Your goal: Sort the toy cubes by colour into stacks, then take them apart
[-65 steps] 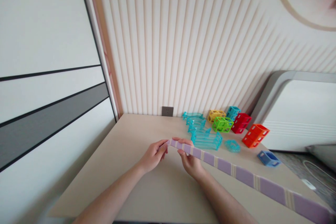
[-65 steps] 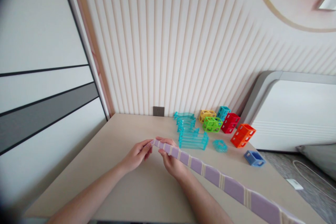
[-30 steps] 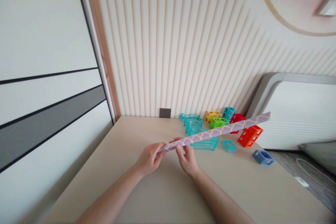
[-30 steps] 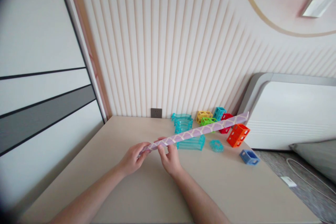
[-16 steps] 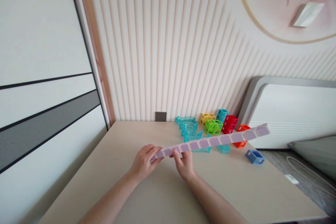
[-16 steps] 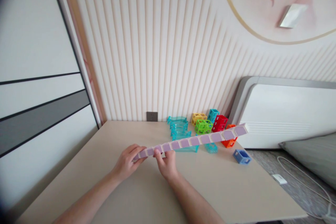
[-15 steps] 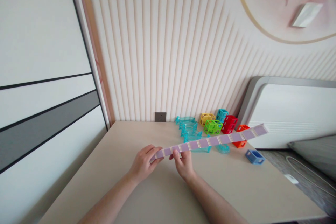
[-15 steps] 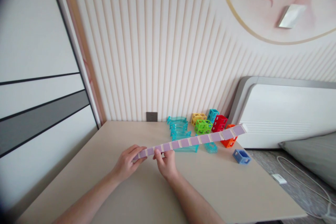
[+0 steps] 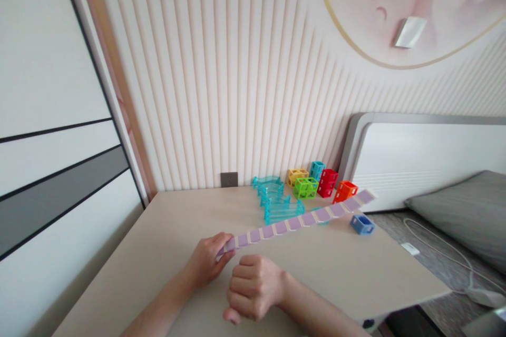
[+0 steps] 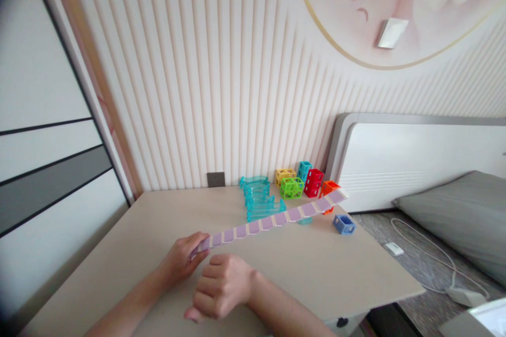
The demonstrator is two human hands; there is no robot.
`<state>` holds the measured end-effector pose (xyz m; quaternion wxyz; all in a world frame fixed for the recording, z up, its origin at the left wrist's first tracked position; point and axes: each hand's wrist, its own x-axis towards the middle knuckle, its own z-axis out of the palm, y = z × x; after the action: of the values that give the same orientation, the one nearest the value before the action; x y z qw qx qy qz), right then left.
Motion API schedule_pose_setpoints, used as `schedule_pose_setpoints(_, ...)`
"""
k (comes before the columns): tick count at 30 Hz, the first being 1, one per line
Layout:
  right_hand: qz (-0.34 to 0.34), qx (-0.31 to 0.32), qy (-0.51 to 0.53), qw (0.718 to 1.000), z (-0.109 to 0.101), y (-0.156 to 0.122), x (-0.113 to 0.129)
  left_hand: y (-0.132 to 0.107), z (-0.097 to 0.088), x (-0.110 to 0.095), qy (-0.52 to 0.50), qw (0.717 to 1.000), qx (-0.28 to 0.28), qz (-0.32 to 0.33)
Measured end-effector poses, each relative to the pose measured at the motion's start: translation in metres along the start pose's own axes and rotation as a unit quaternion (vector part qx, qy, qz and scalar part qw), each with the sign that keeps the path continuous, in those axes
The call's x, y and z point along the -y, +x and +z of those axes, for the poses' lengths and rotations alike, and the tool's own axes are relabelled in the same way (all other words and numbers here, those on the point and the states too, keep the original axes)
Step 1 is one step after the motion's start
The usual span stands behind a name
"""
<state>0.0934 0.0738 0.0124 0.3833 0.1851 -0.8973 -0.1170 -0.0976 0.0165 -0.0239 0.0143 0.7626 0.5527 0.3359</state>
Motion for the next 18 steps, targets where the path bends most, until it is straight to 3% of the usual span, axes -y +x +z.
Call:
schedule_pose_setpoints(8,0.174,0.075,-0.046,0.981,-0.025,-0.009,0.004,0.002,0.016,-0.018,0.007,0.993,0.116,0.018)
schedule_pose_setpoints(12,0.194,0.109,-0.055,0.973,-0.020,-0.021,-0.002,0.006,0.029,-0.028,-0.015,0.993,0.117,0.000)
schedule_pose_setpoints(18,0.202,0.111,-0.081,0.970,-0.007,-0.020,-0.017,0.019,0.060,-0.029,-0.014,0.994,0.099,-0.040)
